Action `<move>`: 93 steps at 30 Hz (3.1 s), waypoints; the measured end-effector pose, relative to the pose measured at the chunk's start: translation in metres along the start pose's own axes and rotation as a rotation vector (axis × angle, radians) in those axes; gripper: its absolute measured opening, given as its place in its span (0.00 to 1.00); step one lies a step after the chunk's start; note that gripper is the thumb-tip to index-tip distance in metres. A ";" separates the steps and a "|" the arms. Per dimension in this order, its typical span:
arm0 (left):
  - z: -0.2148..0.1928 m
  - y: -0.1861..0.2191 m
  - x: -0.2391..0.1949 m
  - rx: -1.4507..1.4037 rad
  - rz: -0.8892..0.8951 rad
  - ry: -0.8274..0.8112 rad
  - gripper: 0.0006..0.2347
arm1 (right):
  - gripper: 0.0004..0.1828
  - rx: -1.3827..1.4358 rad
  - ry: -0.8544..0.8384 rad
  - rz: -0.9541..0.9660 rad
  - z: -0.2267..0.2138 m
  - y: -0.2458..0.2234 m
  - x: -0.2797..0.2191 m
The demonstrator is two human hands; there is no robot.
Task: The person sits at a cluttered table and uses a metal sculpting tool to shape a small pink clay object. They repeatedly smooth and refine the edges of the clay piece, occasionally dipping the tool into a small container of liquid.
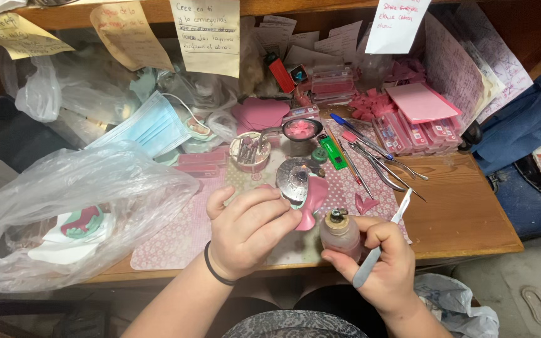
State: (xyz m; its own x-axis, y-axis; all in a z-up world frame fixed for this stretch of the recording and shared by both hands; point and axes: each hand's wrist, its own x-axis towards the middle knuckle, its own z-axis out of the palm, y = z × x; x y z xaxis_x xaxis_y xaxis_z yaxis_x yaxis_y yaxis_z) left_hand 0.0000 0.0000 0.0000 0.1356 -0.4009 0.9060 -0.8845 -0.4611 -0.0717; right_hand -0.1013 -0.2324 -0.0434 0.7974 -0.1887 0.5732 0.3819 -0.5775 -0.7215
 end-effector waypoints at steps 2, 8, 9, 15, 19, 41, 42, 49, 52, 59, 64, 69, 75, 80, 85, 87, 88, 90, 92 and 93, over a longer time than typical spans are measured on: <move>0.000 0.001 0.001 0.004 0.000 0.001 0.07 | 0.34 0.003 -0.003 -0.035 -0.001 -0.005 0.003; -0.002 0.003 0.004 -0.006 -0.008 -0.014 0.09 | 0.34 -0.042 -0.006 -0.071 0.000 -0.011 0.005; -0.002 0.004 0.007 -0.022 -0.022 0.001 0.09 | 0.34 -0.057 0.000 -0.062 -0.001 -0.009 0.004; -0.002 0.009 0.013 -0.119 -0.114 -0.038 0.07 | 0.32 0.056 0.269 0.036 -0.029 0.052 0.010; 0.007 0.005 0.001 -0.181 -0.135 -0.111 0.04 | 0.33 -0.302 0.392 0.275 -0.074 0.066 0.037; 0.006 0.000 -0.003 -0.354 -0.254 -0.105 0.07 | 0.36 0.620 0.322 0.015 -0.005 0.025 -0.004; 0.006 0.000 -0.004 -0.353 -0.244 -0.097 0.06 | 0.27 0.681 0.257 0.024 0.006 0.010 -0.005; 0.002 -0.001 -0.003 -0.355 -0.206 -0.094 0.06 | 0.08 0.524 0.122 -0.077 0.022 -0.025 0.018; 0.001 -0.001 -0.001 -0.368 -0.172 -0.093 0.10 | 0.09 0.489 0.209 -0.196 0.030 -0.027 0.019; 0.001 -0.001 0.000 -0.376 -0.137 -0.107 0.07 | 0.13 0.559 0.223 -0.181 0.034 -0.023 0.014; 0.000 -0.001 0.000 -0.375 -0.132 -0.098 0.07 | 0.12 0.561 0.211 -0.169 0.033 -0.023 0.013; -0.005 0.001 0.003 -0.257 -0.066 -0.051 0.07 | 0.11 0.622 0.151 -0.152 0.033 -0.023 0.014; -0.006 0.000 0.000 -0.294 -0.082 -0.063 0.08 | 0.11 0.765 0.139 -0.065 0.035 -0.021 0.016; -0.002 -0.002 -0.004 -0.394 -0.140 -0.054 0.07 | 0.11 0.737 0.161 -0.125 0.038 -0.018 0.014; 0.002 -0.003 -0.007 -0.461 -0.177 -0.066 0.12 | 0.11 0.755 0.160 -0.154 0.037 -0.016 0.013; 0.002 -0.003 -0.006 -0.493 -0.194 -0.060 0.13 | 0.11 0.797 0.178 -0.177 0.038 -0.016 0.012; 0.003 -0.003 -0.007 -0.494 -0.195 -0.061 0.13 | 0.11 0.797 0.179 -0.176 0.038 -0.016 0.012; 0.004 -0.002 -0.008 -0.498 -0.237 -0.046 0.11 | 0.12 0.791 0.154 -0.188 0.036 -0.017 0.013; 0.004 -0.002 -0.008 -0.493 -0.240 -0.046 0.12 | 0.12 0.768 0.133 -0.193 0.033 -0.016 0.014; 0.004 -0.002 -0.008 -0.490 -0.243 -0.046 0.13 | 0.12 0.745 0.113 -0.198 0.031 -0.016 0.014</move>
State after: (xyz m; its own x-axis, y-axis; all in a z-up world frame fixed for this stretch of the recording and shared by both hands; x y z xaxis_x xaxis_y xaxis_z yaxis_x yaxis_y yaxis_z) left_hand 0.0024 0.0011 -0.0083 0.3716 -0.3685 0.8521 -0.9282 -0.1267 0.3500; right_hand -0.0819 -0.2011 -0.0356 0.6444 -0.2411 0.7257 0.7572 0.0693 -0.6495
